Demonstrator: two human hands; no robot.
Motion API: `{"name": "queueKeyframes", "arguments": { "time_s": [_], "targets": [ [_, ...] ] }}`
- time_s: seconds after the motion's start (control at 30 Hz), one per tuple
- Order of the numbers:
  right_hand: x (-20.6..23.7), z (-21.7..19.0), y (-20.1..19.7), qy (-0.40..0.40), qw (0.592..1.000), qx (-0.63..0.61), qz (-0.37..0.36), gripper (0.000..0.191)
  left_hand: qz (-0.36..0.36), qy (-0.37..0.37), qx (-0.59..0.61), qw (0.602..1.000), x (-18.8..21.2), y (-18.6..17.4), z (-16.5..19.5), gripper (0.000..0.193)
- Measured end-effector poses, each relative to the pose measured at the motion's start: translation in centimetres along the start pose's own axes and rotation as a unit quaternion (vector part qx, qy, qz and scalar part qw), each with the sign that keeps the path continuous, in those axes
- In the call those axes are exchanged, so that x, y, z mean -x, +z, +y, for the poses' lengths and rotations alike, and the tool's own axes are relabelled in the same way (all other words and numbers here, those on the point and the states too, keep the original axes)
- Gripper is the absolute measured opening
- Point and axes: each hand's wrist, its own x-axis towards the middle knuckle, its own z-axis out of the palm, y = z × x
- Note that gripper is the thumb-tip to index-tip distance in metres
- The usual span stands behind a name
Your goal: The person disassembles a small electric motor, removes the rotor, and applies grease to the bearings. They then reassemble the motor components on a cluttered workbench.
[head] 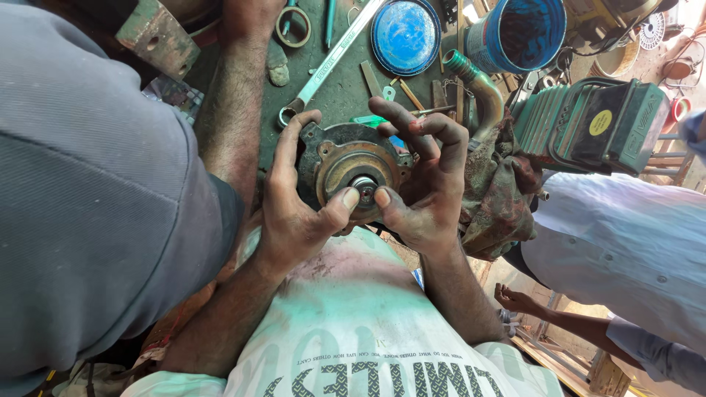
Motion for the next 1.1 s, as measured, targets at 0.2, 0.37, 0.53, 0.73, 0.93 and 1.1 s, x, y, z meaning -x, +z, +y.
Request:
{"name": "queueKeyframes", "arguments": {
  "time_s": [0.2, 0.37, 0.53, 0.73, 0.93, 1.1],
  "targets": [
    [-0.3, 0.4, -0.6, -0.009, 1.000, 0.020, -0.007, 0.070, -0.003, -0.039, 0.036, 0.999, -0.5, 0.3, 0.0, 0.087],
    [-0.5, 1.5, -1.6, -0.006, 1.000, 0.015, -0.007, 0.072, -0.001, -0.020, 0.011, 1.000, -1.2, 0.9, -1.2, 0.086],
    [-0.6, 2.7, -2.6, -0.007, 1.000, 0.017, -0.004, 0.072, 0.003, -0.037, 0.018, 0.999, -1.6, 1.4, -2.6, 0.087],
    [-0.5, 2.9, -2.7, 0.004, 1.000, -0.001, 0.002, 0.074, 0.010, -0.029, 0.002, 1.000, -2.0, 1.7, -2.9, 0.086],
    [-0.8, 2.5, -2.5, -0.004, 1.000, 0.013, -0.003, 0.074, 0.011, -0.031, 0.009, 0.999, -1.8, 1.5, -2.4, 0.087],
    [-0.5, 2.3, -2.1, 0.002, 1.000, 0.002, -0.003, 0.075, 0.006, -0.037, 0.033, 0.999, -1.6, 1.4, -2.3, 0.089]
  ]
}}
